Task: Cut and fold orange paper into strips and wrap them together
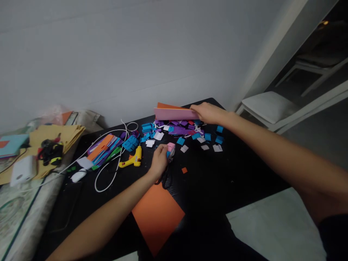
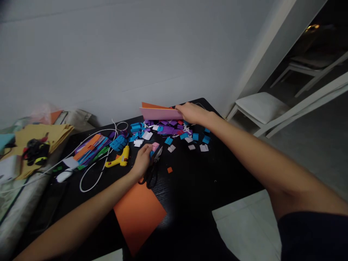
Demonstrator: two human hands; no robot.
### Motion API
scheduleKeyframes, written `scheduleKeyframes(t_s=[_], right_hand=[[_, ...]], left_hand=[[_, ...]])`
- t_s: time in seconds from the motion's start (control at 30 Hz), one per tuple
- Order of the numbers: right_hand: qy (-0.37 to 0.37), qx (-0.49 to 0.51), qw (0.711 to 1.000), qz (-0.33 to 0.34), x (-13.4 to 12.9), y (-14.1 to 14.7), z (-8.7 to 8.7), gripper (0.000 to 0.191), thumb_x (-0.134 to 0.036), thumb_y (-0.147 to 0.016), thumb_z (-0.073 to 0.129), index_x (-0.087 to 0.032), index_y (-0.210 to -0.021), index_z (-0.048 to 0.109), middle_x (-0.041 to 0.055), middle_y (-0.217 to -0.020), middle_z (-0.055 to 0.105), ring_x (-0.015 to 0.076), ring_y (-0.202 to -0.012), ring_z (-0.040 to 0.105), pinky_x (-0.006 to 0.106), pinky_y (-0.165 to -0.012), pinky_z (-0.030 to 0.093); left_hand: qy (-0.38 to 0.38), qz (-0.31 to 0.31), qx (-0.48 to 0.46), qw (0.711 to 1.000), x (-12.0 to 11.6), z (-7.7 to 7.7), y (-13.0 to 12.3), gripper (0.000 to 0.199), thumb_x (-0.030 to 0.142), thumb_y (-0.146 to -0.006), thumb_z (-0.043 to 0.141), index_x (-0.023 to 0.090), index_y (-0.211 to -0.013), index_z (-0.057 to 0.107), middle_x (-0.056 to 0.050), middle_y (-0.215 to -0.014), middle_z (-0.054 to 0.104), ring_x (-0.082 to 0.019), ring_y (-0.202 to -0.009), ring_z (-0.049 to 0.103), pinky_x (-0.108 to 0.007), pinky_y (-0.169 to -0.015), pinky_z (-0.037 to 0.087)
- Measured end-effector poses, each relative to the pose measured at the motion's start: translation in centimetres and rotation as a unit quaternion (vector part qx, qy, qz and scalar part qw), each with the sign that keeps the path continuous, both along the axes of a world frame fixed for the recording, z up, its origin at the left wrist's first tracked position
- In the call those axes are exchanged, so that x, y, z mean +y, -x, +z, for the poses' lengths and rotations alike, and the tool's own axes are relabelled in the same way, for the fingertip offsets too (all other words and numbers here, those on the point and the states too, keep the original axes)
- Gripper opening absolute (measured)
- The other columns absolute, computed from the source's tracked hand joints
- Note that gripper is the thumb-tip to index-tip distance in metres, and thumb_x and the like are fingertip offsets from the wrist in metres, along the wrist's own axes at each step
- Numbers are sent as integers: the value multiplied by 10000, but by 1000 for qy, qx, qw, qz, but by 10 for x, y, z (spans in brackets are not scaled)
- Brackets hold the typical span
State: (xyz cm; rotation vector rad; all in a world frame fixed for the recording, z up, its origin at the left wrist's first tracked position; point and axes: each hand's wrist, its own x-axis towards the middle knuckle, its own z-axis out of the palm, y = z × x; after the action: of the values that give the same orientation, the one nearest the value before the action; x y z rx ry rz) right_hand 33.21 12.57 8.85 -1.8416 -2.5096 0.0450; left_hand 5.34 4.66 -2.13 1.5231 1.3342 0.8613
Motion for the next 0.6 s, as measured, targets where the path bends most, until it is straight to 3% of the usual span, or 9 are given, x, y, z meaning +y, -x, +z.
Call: scheduleKeyframes(t_s=[0.13, 0.27, 0.43, 0.6], right_hand=[[-4, -1, 1000, -9, 4, -2, 1, 298, -215, -992, 489, -178, -1231, 662, 146, -1029, 735, 248, -808, 633, 326, -663, 345], [-14, -1, 1000, -17, 8, -4, 0, 292, -214, -994, 482, -177, -1219, 665, 150, -1003, 732, 259, -810, 638, 333, -676, 352], [-19, 0, 1000, -22, 12, -8, -3, 272, -187, -988, 490, -186, -1200, 661, 144, -1003, 734, 257, -800, 637, 326, -660, 341], [-25, 0, 999, -31, 16, -7, -1, 245, -190, -996, 494, -176, -1181, 654, 141, -1015, 736, 244, -793, 635, 319, -648, 325]], left_hand=[[74, 35, -54, 995, 14, 0, 6, 369, 540, -994, 440, 223, -807, 469, 70, -588, 397, -97, -438, 378, -213, -420, 299], [91, 43, -32, 994, 20, -2, 11, 357, 494, -1041, 512, 166, -919, 586, 47, -682, 505, -80, -497, 441, -212, -464, 389], [34, 46, 80, 995, 36, 1, 23, 251, 383, -1036, 581, 153, -1124, 627, -14, -872, 649, -137, -687, 611, -297, -661, 540], [-53, 3, 233, 971, 65, 21, 38, 214, 208, -1000, 527, 197, -1205, 583, -104, -998, 724, -272, -950, 711, -409, -900, 523]])
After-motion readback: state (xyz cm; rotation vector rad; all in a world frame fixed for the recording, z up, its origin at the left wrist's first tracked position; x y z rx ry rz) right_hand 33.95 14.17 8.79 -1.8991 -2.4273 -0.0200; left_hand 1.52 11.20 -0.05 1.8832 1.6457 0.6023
